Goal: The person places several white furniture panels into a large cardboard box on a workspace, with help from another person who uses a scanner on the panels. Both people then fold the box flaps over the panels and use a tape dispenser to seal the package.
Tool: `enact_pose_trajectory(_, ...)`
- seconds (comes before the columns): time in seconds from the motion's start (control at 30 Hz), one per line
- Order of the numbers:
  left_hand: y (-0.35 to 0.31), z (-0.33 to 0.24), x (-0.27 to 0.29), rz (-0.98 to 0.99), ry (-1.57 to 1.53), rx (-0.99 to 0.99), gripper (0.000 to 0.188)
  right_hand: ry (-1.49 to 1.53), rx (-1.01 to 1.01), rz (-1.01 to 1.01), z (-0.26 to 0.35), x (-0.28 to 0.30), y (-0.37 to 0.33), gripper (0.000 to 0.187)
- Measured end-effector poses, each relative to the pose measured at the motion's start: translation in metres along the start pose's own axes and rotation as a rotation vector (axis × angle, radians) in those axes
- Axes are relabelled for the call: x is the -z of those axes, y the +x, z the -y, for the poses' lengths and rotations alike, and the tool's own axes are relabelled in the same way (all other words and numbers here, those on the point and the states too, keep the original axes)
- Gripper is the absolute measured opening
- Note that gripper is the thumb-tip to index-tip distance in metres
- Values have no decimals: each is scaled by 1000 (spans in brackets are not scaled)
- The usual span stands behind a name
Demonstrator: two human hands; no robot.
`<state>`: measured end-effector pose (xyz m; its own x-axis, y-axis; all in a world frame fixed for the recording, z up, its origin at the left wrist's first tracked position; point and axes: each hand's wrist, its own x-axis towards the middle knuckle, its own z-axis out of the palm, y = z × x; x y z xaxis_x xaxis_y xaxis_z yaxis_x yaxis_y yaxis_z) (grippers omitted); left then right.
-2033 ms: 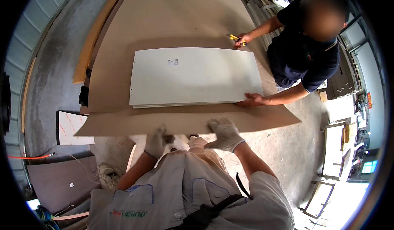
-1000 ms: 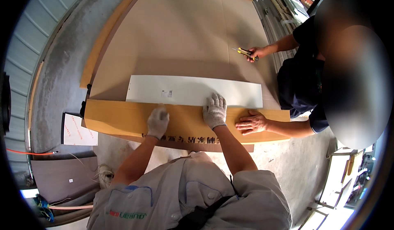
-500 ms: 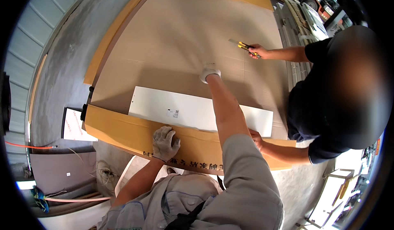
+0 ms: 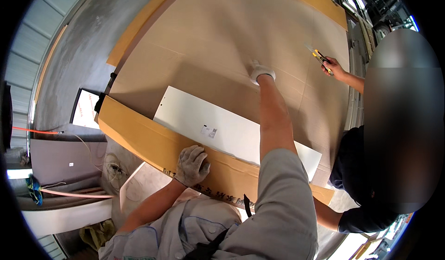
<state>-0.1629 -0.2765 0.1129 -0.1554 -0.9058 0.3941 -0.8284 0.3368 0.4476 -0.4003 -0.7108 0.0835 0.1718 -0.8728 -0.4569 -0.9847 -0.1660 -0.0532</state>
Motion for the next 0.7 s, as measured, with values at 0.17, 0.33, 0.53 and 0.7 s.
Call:
enact_pose_trajectory(0.17,-4,1,2,9,-20,-12,39,146,-276,-63,-70,-49,14,56)
enact_pose_trajectory(0.33,-3,1,-6,7,-64,-39,33,-128,-328,166,-137,-80,-60,47)
enact_pose_trajectory(0.53,-14,1,4,1,-21,-31,31,154,167,-355,56,-100,-271,59)
enact_pose_trajectory(0.7,-12,-5,11,-12,-32,-51,32,236,306,-439,116,-157,-399,68)
